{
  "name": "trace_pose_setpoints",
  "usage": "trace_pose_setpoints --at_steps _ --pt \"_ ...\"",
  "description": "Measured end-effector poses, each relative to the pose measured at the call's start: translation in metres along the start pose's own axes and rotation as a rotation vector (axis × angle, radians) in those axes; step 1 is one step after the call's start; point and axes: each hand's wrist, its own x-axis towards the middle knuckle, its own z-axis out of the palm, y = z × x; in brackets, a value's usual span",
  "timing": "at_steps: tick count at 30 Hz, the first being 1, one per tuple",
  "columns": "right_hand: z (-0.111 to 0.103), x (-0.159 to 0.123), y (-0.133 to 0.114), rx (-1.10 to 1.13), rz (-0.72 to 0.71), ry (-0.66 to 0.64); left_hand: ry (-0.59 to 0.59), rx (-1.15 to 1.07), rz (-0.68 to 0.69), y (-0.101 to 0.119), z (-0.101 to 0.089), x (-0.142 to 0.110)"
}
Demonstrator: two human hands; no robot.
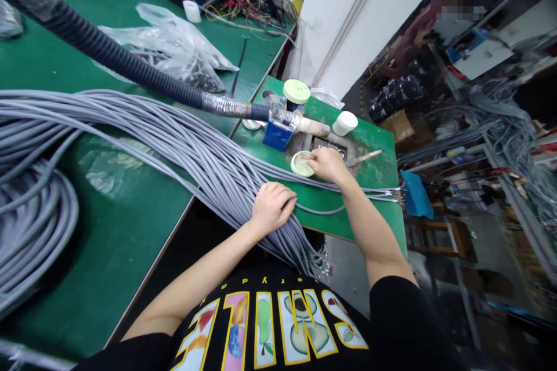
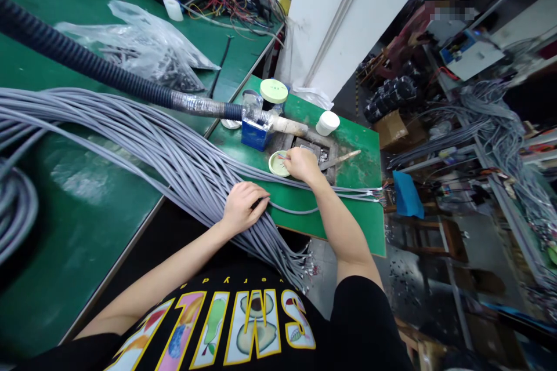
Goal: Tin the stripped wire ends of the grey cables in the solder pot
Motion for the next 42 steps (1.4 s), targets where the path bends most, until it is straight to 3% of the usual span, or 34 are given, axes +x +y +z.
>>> trace_pose_setpoints --at_steps 5,10,23,28,32,37,42 --pt "-0.009 -0.001 0.040 0.082 0.113 0.081 -0.006 -0.005 -0.007 0.001 -0.001 0.001" --pt "0.007 0.016 0.071 0.089 0.285 0.082 0.012 0.003 0.011 0.001 -0.001 0.001" --pt "0.027 0.038 0.081 0.105 0.380 0.028 0.008 0.017 0.004 0.001 -0.001 0.001" --pt "0.027 0.038 0.084 0.158 0.364 0.080 0.024 0.005 0.010 0.001 0.000 0.001" --pt "0.012 0.014 0.082 0.362 0.283 0.206 0.023 0.000 -0.003 0.000 0.001 0.001" --pt "-0.015 -0.051 0.055 0.735 0.067 0.368 0.027 -0.074 -0.033 -0.002 -0.001 0.002" --pt "-0.025 -0.109 0.023 1.004 -0.001 0.393 0.119 -0.564 -0.193 0.019 0.005 0.016"
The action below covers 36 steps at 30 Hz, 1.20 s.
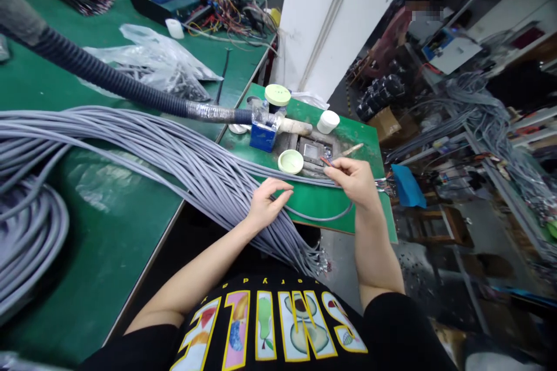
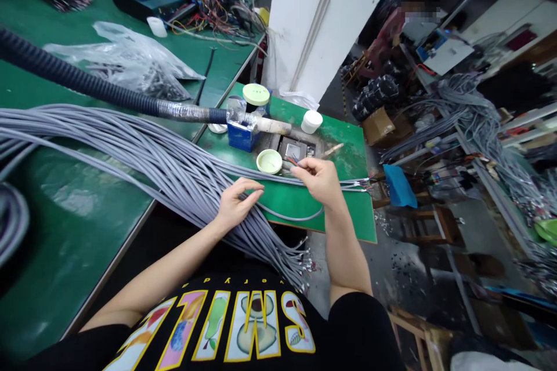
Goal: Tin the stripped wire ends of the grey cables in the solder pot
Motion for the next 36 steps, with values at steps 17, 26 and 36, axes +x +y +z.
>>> trace_pose_setpoints --at_steps 17,26,36 --pt "0.001 -0.053 -0.013 0.049 -0.119 -0.153 0.016 -1.211 -0.622 0.062 0.043 0.025" --pt "0.019 -0.078 0.007 -0.007 -0.277 -0.199 -0.187 -1.388 -0.774 0.063 0.047 0.013" --pt "0.021 -0.081 0.017 0.042 -0.138 -0.132 -0.232 -0.919 -0.526 0.054 0.050 -0.010"
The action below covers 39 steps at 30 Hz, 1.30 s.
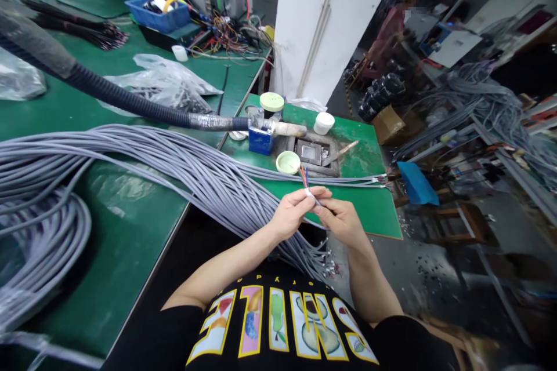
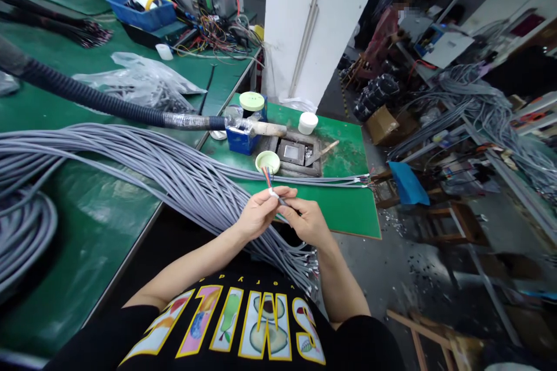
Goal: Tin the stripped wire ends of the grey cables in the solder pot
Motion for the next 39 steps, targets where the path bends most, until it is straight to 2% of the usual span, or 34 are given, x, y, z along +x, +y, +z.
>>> trace_pose_setpoints --at_steps 2,5,7,10,14,17,20,22,24,25,26,28,30,31,34,39 --pt "-0.003 0.000 -0.001 -0.088 -0.052 0.075 0.050 0.169 0.075 0.002 -0.003 0.001" --pt "-0.009 0.003 -0.007 -0.285 -0.177 0.329 0.110 0.378 0.195 0.005 -0.006 0.004" --pt "-0.011 0.008 -0.015 -0.407 -0.258 0.429 0.103 0.492 0.267 0.004 -0.007 0.006" --pt "-0.007 0.020 -0.026 -0.623 -0.353 0.412 0.072 0.642 0.375 0.000 -0.006 0.009" --pt "0.005 0.035 -0.032 -0.847 -0.393 0.425 0.061 0.725 0.504 -0.002 -0.005 0.011" --pt "0.010 0.041 -0.032 -0.781 -0.410 0.421 0.055 0.756 0.518 0.000 -0.005 0.010" --pt "0.004 0.044 -0.034 -0.507 -0.347 0.422 0.059 0.767 0.436 0.000 -0.006 0.005" --pt "-0.005 0.044 -0.038 -0.361 -0.297 0.524 0.077 0.757 0.361 -0.001 -0.009 0.001" --pt "-0.014 0.043 -0.041 -0.316 -0.283 0.667 0.102 0.736 0.295 -0.002 -0.012 -0.003" --pt "-0.016 0.042 -0.042 -0.325 -0.291 0.692 0.115 0.728 0.271 -0.003 -0.014 -0.004" --pt "-0.017 0.041 -0.042 -0.351 -0.306 0.668 0.132 0.722 0.255 -0.003 -0.016 -0.005" --pt "-0.012 0.040 -0.040 -0.449 -0.347 0.514 0.161 0.713 0.255 -0.004 -0.020 -0.005" --pt "-0.001 0.040 -0.035 -0.578 -0.370 0.368 0.166 0.688 0.280 -0.004 -0.021 -0.004" --pt "0.005 0.040 -0.033 -0.634 -0.370 0.336 0.161 0.671 0.296 -0.005 -0.021 -0.003" --pt "0.019 0.042 -0.028 -0.680 -0.363 0.346 0.138 0.663 0.324 -0.005 -0.020 -0.002" --pt "0.023 0.039 -0.026 -0.499 -0.382 0.433 0.124 0.694 0.298 -0.004 -0.022 -0.004"
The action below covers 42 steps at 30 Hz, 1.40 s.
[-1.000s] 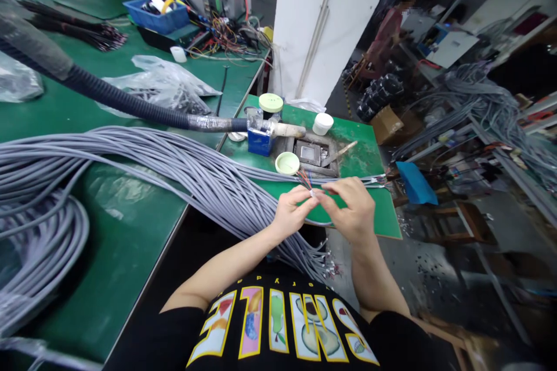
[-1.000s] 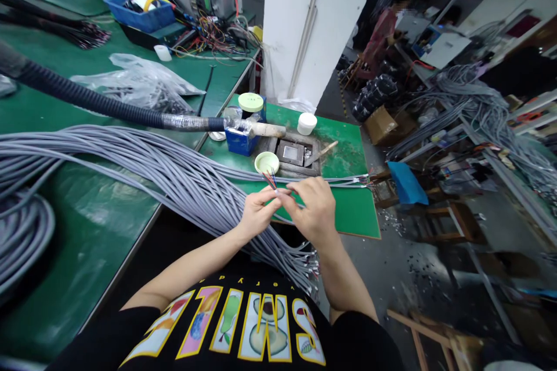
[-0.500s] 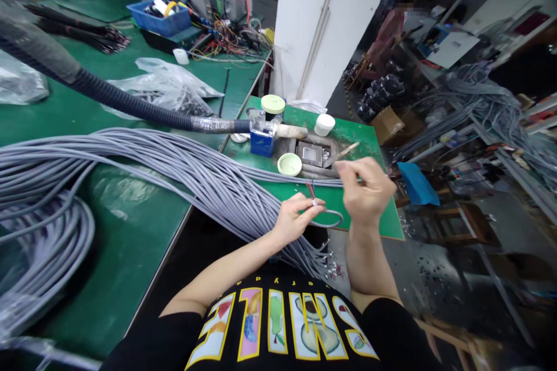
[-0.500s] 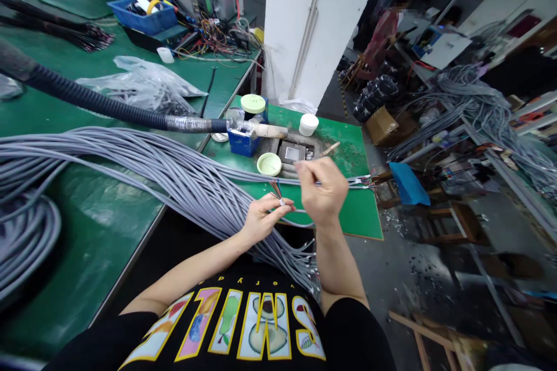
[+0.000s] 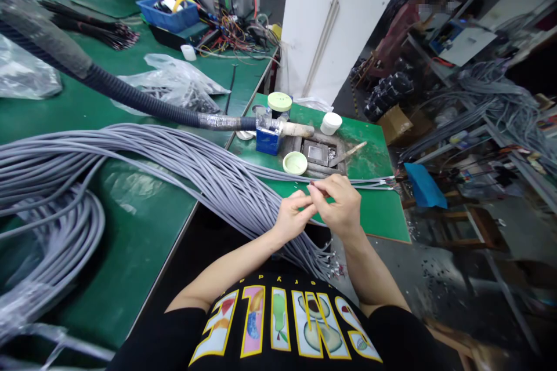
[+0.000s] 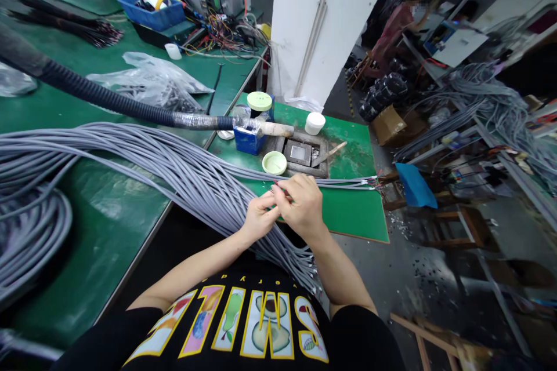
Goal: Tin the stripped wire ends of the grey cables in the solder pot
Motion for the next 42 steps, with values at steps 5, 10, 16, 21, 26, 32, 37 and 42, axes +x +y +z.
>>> trace_pose_setpoints --at_steps 5,10,16,21,26,32,37,42 --pt "-0.001 -0.009 0.000 0.042 0.032 0.037 0.066 -0.099 -0.075 -0.005 -0.005 -0.001" --pt "-0.008 -0.011 0.004 0.070 0.002 0.015 0.024 -0.211 -0.154 -0.008 -0.012 -0.004" --pt "-0.024 -0.008 0.023 0.090 -0.116 -0.046 -0.038 -0.508 -0.305 -0.003 -0.021 -0.008" --pt "-0.024 -0.013 0.031 0.154 -0.228 -0.153 -0.029 -0.697 -0.390 0.007 -0.026 -0.007" --pt "-0.018 -0.017 0.028 0.201 -0.279 -0.175 -0.044 -0.818 -0.431 0.008 -0.031 -0.006" --pt "-0.011 -0.003 0.012 0.225 -0.091 -0.099 -0.106 -0.832 -0.446 0.007 -0.031 -0.010" --pt "-0.006 0.012 -0.003 0.326 0.196 -0.178 -0.171 -0.790 -0.406 0.009 -0.030 -0.013" --pt "-0.003 0.014 -0.008 0.329 0.278 -0.255 -0.170 -0.704 -0.319 0.007 -0.030 -0.013"
